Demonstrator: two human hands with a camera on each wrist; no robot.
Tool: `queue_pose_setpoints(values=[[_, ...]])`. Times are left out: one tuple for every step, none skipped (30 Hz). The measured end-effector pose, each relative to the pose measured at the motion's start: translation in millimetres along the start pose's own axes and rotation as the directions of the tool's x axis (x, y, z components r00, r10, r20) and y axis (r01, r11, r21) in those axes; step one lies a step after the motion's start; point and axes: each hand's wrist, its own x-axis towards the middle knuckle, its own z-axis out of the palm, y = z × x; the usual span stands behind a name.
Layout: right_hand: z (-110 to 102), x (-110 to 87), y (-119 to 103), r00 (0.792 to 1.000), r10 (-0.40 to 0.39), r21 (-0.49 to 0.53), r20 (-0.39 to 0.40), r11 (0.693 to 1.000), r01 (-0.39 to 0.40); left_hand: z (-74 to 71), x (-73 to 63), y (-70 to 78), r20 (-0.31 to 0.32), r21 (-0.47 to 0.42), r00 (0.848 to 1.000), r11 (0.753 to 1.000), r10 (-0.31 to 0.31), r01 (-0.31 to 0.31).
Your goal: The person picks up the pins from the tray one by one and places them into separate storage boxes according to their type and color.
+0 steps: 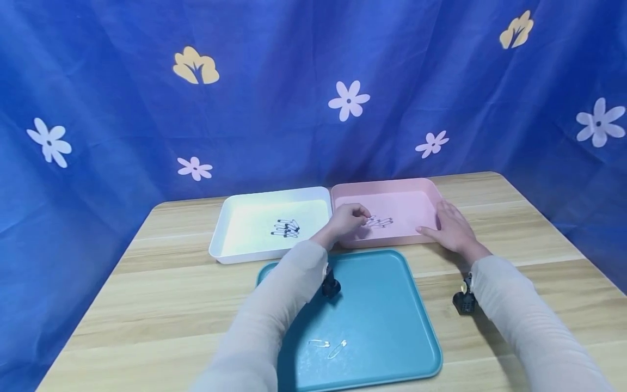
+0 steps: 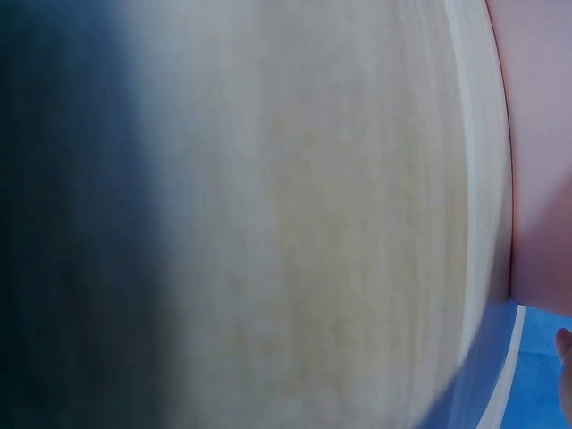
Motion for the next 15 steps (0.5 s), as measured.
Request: queue_pose_setpoints(values=[[0.6,0.2,0.3,1.000,0.001,0.000,-0.001,1.000,-0.001,2.3,2.3,-0.4,-0.008,0.015,1.000,1.000,-0.005,0.005],[1.0,0.3,0.5,1.000,0.001,0.001,-0.001,1.000,-0.001,4.4,5.0,-1.2,-0.015,0.032,1.000,0.999,0.000,0.001],[1.2,0.2,0.9,1.000,0.000,0.001,0.000,1.000,0.000,6.4,7.4,-1.6,-0.020,0.040,1.000,0.999,0.000,0.001],[1.3,0.1,1.0,1.000,0.002,-0.002,-0.001,1.000,-0.002,8.0,9.7,-1.7,-0.029,0.048,1.000,0.999,0.000,0.002],[1.2,-0.1,1.1,1.000,0.002,-0.002,-0.001,1.000,-0.002,9.4,11.9,-1.6,-0.038,0.054,0.999,0.999,-0.003,0.006],[1.0,-0.4,1.1,1.000,0.004,-0.003,-0.002,1.000,-0.004,10.5,13.8,-1.3,-0.047,0.057,0.999,0.998,-0.010,0.013],[0.7,-0.6,0.9,1.000,0.004,-0.003,-0.003,1.000,-0.004,11.3,15.9,-1.1,-0.057,0.061,0.998,0.998,-0.014,0.017],[0.4,-0.7,0.5,1.000,0.004,-0.001,-0.002,1.000,-0.004,12.3,18.2,-1.1,-0.066,0.062,0.998,0.998,-0.021,0.025],[0.1,-1.0,0.3,1.000,0.007,0.000,-0.001,1.000,-0.007,13.1,20.8,-1.2,-0.078,0.065,0.997,0.997,-0.028,0.033],[-0.1,-1.0,0.0,1.000,0.009,-0.001,0.002,1.000,-0.009,13.9,23.2,-1.3,-0.088,0.066,0.995,0.997,-0.037,0.043],[-0.3,-1.0,-0.1,1.000,0.010,-0.001,0.005,1.000,-0.010,14.9,25.7,-1.8,-0.097,0.069,0.994,0.996,-0.048,0.055],[-0.5,-1.2,-0.3,1.000,0.012,-0.001,0.008,1.000,-0.012,15.8,28.1,-2.1,-0.105,0.081,0.993,0.995,-0.053,0.061],[-0.5,-1.3,-0.4,1.000,0.011,-0.001,0.012,1.000,-0.011,16.8,30.3,-2.4,-0.113,0.091,0.992,0.993,-0.058,0.068],[-0.5,-1.3,-0.2,1.000,0.012,-0.004,0.013,1.000,-0.012,17.9,32.5,-2.9,-0.120,0.105,0.991,0.992,-0.062,0.075],[-0.3,-1.5,0.0,1.000,0.011,-0.007,0.014,1.000,-0.011,18.9,34.4,-3.1,-0.128,0.120,0.990,0.990,-0.064,0.079]])
